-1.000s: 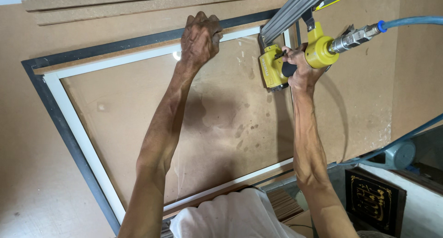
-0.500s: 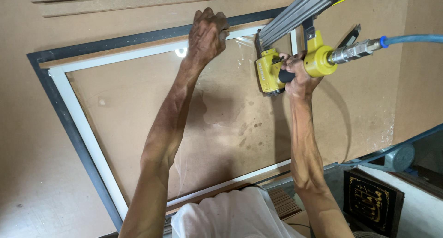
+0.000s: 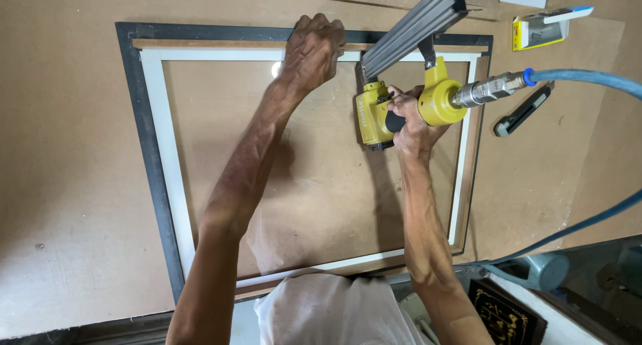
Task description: The person assembles multiple rectangular frames by attaching thin wooden strips to a mesh-covered frame using a pneumatic nail gun. They repeatedly pick up frames, align the strips, and drive nails along the edges before stacking the completed units.
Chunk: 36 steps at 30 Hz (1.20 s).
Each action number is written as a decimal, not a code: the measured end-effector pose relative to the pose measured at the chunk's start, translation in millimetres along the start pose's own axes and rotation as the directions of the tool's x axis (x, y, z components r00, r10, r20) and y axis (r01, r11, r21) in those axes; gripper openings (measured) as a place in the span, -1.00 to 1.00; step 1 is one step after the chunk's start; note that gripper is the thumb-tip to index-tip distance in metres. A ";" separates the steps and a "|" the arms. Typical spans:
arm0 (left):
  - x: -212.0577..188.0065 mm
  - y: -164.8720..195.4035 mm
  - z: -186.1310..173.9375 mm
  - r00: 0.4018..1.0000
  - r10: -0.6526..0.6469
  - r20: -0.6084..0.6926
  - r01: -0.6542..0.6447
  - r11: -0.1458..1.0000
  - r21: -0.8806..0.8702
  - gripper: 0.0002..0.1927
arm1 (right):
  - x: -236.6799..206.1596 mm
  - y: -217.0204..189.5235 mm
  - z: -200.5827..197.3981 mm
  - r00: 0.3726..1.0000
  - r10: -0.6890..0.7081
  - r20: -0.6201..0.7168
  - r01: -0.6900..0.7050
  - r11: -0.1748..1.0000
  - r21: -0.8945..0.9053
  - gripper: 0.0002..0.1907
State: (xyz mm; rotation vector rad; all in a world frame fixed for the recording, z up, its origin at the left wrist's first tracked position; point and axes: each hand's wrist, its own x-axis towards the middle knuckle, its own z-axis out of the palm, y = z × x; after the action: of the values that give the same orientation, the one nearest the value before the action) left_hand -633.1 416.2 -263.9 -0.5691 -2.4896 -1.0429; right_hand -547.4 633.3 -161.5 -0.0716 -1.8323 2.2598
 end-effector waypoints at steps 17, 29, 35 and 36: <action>6.0 16.4 -3.4 0.998 -0.051 0.030 0.052 0.998 -0.039 -0.91 | -22.1 -6.9 2.0 0.999 0.014 -0.038 -0.014 1.000 0.017 -0.72; -74.7 -60.4 -171.4 0.996 0.080 0.032 -0.081 0.996 0.027 -0.90 | -85.2 -3.6 144.4 0.999 -0.013 0.041 0.014 0.999 -0.047 -0.84; -94.2 -103.9 -197.8 0.996 0.029 0.086 -0.032 0.999 0.032 -0.92 | -103.8 7.3 220.5 0.999 -0.013 0.050 0.016 0.998 -0.063 -0.91; -92.1 -105.8 -192.4 0.996 0.012 0.089 -0.015 0.999 0.039 -0.92 | -105.1 8.3 226.5 1.000 0.005 0.010 -0.004 0.999 -0.047 -0.85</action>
State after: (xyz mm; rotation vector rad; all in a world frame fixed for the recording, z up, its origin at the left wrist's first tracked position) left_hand -572.1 186.9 -244.9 -0.6326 -2.5736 -0.9814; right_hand -487.8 392.5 -131.7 -0.0724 -1.8922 2.2248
